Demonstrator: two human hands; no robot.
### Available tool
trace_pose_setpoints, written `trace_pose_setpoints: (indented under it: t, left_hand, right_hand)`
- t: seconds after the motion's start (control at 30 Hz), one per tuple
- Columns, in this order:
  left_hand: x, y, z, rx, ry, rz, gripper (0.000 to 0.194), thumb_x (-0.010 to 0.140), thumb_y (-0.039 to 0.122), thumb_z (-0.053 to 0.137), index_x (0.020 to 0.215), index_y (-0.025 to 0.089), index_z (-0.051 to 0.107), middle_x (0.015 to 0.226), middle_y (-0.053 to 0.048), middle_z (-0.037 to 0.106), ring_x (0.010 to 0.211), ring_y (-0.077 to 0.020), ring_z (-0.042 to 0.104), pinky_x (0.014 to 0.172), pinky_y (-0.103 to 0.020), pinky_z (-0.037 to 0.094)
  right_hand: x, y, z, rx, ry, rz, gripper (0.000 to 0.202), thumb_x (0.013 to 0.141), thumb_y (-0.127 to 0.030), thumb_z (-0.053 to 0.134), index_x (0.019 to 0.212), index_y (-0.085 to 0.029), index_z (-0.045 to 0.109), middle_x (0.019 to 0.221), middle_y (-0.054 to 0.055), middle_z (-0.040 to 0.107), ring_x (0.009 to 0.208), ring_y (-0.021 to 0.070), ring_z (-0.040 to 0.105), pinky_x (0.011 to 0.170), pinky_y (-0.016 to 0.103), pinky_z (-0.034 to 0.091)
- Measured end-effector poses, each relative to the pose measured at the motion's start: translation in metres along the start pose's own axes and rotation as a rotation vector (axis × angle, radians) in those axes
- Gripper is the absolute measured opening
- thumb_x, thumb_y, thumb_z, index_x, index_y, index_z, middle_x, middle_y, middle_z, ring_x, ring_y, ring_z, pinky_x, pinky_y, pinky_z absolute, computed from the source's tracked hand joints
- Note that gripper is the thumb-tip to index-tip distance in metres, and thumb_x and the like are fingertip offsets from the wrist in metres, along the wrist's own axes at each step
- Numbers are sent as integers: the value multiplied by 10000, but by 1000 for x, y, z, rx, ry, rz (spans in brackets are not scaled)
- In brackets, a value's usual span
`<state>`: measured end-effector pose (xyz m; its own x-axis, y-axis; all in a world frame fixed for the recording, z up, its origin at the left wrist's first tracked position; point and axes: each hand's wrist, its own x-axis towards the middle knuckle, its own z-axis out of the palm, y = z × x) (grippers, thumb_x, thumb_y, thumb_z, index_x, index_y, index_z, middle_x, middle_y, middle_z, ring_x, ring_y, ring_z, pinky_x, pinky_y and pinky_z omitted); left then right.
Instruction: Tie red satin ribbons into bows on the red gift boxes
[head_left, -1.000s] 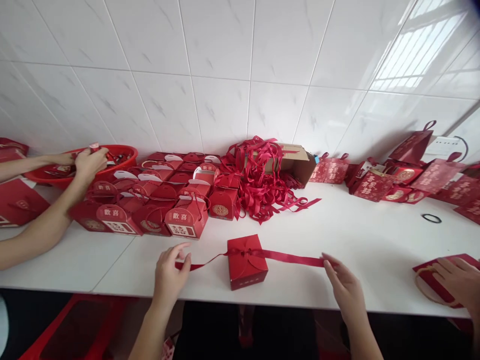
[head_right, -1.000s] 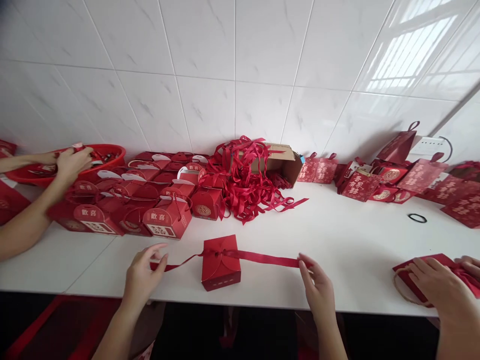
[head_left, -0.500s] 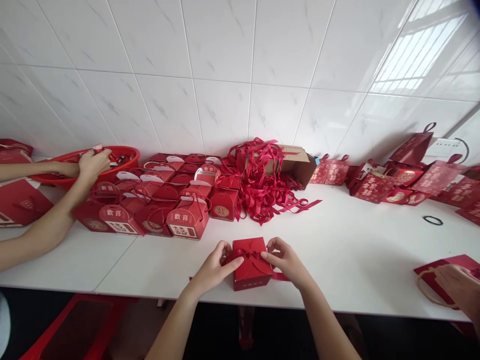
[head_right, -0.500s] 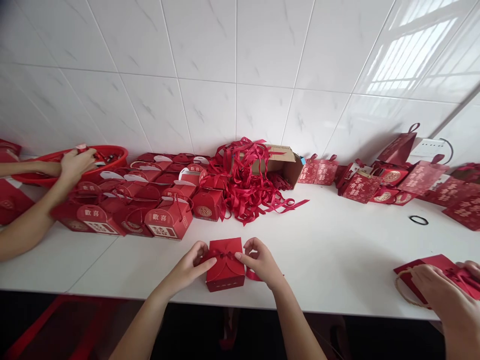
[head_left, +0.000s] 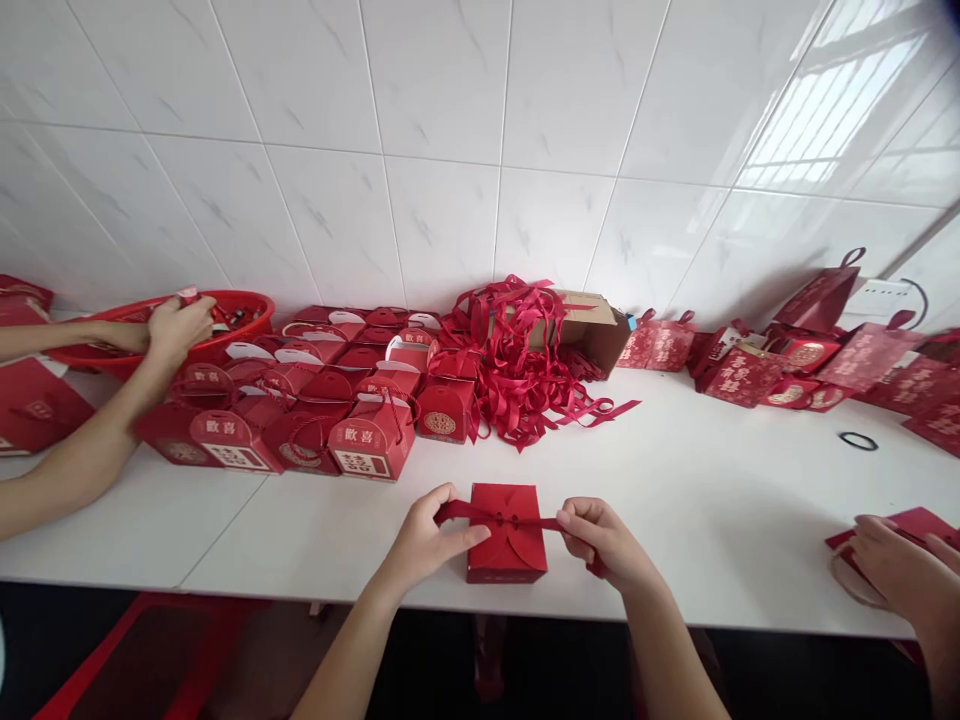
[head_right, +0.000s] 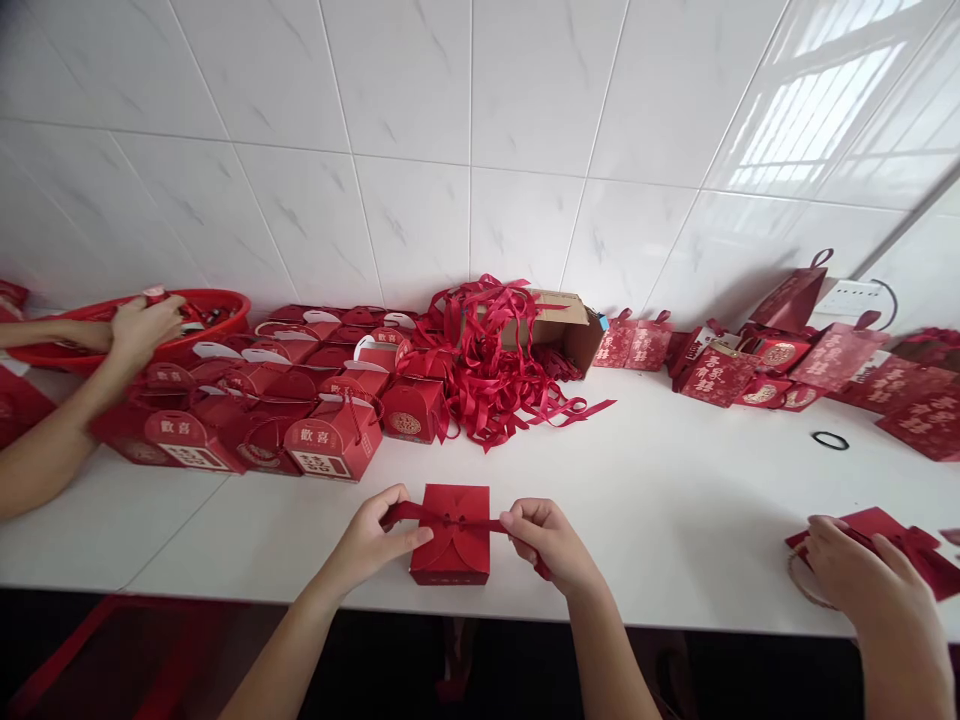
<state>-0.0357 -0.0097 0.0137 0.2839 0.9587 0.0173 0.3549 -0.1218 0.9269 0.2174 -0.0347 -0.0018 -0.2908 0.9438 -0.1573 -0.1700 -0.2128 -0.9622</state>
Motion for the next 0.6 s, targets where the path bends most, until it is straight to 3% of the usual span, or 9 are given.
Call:
trace_pose_setpoints:
  t: [0.1, 0.23, 0.33, 0.4, 0.5, 0.6]
  left_hand:
    - [-3, 9, -3, 108, 35, 111, 300, 724, 393, 681, 874, 206, 500, 846, 1, 540, 794, -172, 529, 751, -295, 432]
    - [-4, 33, 8, 370, 162, 363, 395, 701, 361, 721, 996, 228, 495, 1049, -56, 565, 1023, -248, 511, 931, -414, 352]
    - [-1, 47, 25, 469, 155, 489, 387, 712, 320, 718, 1004, 232, 479, 1047, -49, 583, 1031, -255, 512, 923, -428, 324]
    - [3, 50, 33, 481, 227, 521, 292, 759, 248, 661, 980, 228, 471, 1016, -41, 590, 1002, -240, 531, 912, -425, 317]
    - [9, 46, 32, 424, 407, 537, 230, 785, 147, 575, 969, 220, 457, 977, -41, 586, 972, -222, 551, 895, -408, 335]
    - [13, 42, 26, 384, 481, 564, 264, 769, 148, 583, 987, 216, 450, 971, -48, 579, 965, -224, 552, 883, -393, 363]
  right_hand:
    - [-9, -11, -2, 69, -31, -104, 283, 818, -392, 634, 651, -171, 575, 463, -50, 448, 457, 71, 333, 457, 214, 251]
    - [-17, -31, 11, 78, -57, -213, 201, 861, -344, 594, 792, -177, 683, 611, 13, 599, 572, 117, 495, 559, 258, 407]
    - [-19, -41, 25, 20, -72, -244, 191, 868, -331, 591, 912, -178, 697, 678, 34, 650, 628, 132, 544, 612, 277, 434]
    - [-20, -44, 29, -28, -60, -223, 194, 858, -349, 603, 924, -183, 679, 688, 31, 658, 607, 126, 541, 586, 268, 429]
    - [-19, -44, 28, -177, 30, -185, 227, 851, -385, 601, 983, -203, 630, 669, 5, 639, 576, 120, 527, 537, 248, 407]
    - [-12, -41, 26, -406, 95, -211, 380, 865, -388, 570, 1207, -224, 550, 633, -34, 576, 605, 129, 549, 599, 263, 426]
